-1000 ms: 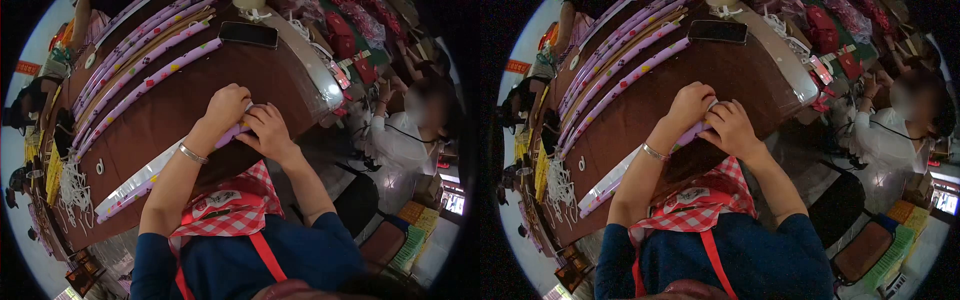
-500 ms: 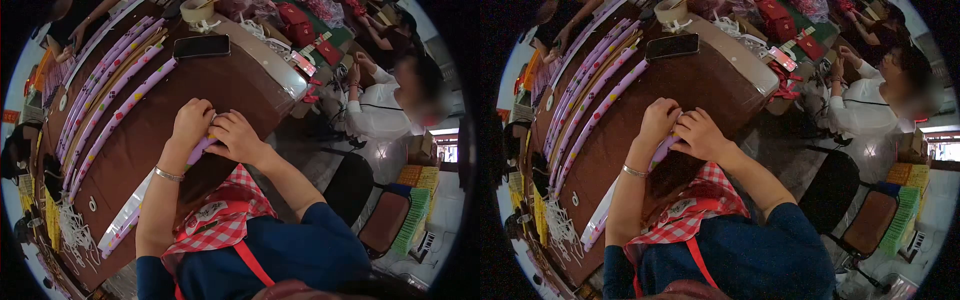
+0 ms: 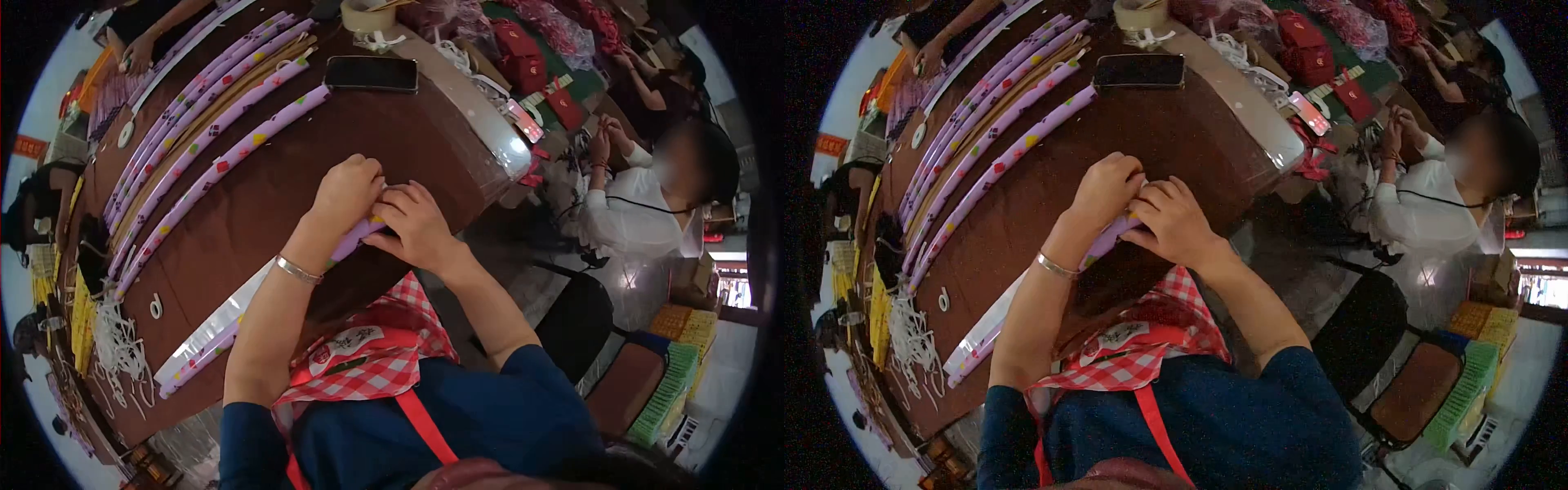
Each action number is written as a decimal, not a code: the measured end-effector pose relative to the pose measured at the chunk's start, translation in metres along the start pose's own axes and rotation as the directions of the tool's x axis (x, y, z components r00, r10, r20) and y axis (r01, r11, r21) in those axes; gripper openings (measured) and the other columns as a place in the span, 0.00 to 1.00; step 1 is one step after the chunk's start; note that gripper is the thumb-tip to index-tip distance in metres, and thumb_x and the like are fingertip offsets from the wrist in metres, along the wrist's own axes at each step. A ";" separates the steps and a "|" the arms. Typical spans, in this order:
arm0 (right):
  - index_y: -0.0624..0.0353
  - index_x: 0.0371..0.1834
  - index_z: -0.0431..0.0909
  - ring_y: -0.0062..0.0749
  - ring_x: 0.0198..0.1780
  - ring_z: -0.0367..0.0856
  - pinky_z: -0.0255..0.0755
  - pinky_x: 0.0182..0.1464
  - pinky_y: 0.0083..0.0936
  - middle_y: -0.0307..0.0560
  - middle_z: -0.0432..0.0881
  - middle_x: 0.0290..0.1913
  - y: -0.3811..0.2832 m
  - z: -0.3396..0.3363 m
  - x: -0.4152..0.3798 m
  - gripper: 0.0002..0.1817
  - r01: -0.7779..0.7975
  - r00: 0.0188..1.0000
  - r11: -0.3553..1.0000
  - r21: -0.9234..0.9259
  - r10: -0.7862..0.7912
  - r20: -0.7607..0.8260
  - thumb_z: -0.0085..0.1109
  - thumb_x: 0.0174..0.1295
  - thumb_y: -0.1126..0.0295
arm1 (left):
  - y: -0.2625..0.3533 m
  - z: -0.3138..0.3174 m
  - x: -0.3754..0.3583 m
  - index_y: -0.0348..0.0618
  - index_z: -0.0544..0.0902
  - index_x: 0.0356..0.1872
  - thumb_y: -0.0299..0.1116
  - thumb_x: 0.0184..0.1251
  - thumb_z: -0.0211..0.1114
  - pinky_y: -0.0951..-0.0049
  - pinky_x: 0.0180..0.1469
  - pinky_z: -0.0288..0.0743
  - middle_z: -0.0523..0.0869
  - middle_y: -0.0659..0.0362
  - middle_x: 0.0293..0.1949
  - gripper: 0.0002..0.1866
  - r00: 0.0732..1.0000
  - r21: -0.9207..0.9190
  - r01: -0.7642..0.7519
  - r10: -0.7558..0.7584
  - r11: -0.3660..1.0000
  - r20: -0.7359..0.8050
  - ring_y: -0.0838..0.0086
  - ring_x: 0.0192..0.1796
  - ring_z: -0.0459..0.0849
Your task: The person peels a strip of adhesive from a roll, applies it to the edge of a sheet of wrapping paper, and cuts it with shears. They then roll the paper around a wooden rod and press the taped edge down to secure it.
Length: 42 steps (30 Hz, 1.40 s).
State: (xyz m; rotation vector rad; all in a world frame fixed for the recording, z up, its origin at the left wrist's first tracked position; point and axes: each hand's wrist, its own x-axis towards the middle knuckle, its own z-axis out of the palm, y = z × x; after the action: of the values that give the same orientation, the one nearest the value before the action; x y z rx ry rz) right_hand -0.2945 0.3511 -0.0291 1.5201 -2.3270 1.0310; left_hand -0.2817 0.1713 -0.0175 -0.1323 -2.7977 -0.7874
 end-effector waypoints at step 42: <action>0.56 0.45 0.80 0.46 0.55 0.75 0.65 0.62 0.49 0.46 0.77 0.49 0.001 0.001 0.003 0.21 -0.004 1.000 1.000 0.027 0.003 0.012 0.70 0.55 0.54 | -0.001 0.001 0.001 0.38 0.83 0.32 0.30 0.61 0.66 0.58 0.42 0.79 0.82 0.50 0.36 0.06 0.993 -0.076 0.113 -0.111 0.991 0.028 0.53 0.39 0.83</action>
State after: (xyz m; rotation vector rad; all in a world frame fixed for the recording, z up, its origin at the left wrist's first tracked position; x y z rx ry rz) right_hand -0.2968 0.3485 -0.0286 1.5368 -2.3339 1.0609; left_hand -0.2829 0.1707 -0.0186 0.0028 -2.8185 -0.9268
